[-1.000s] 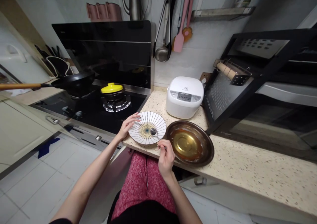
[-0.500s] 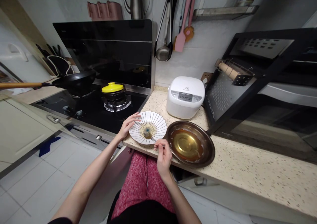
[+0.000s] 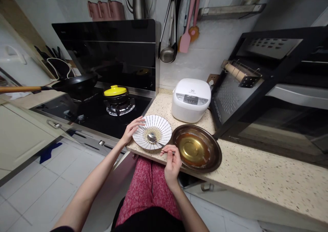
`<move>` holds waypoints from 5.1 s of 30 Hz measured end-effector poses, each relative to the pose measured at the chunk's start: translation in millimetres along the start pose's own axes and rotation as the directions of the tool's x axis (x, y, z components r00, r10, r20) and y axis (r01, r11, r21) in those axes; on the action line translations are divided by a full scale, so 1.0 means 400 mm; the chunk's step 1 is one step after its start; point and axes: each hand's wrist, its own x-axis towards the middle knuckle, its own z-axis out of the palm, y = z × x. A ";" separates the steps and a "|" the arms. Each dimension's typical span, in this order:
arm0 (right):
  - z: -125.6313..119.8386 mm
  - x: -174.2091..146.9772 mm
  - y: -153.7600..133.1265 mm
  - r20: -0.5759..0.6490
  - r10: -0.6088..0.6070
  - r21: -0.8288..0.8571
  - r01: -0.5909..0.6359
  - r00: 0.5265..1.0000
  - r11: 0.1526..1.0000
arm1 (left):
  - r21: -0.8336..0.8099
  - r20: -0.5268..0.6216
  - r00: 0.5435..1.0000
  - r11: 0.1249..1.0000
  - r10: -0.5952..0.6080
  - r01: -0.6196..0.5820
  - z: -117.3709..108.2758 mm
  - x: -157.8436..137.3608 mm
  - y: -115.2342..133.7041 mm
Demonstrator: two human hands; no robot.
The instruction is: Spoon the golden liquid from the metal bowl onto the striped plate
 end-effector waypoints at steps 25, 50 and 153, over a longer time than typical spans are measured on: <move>-0.154 0.052 -0.075 -0.234 -0.275 -0.302 0.199 0.932 0.932 | -0.001 0.005 1.000 1.000 0.000 0.000 0.001 0.002 0.007; -0.148 0.041 -0.060 -0.072 -0.407 -0.421 0.342 0.911 0.840 | -0.006 0.006 1.000 1.000 0.006 -0.006 0.001 0.002 0.002; -0.035 0.004 -0.019 0.122 -0.152 -0.270 0.180 0.981 0.946 | 0.000 0.000 1.000 1.000 0.005 -0.005 0.002 0.002 -0.001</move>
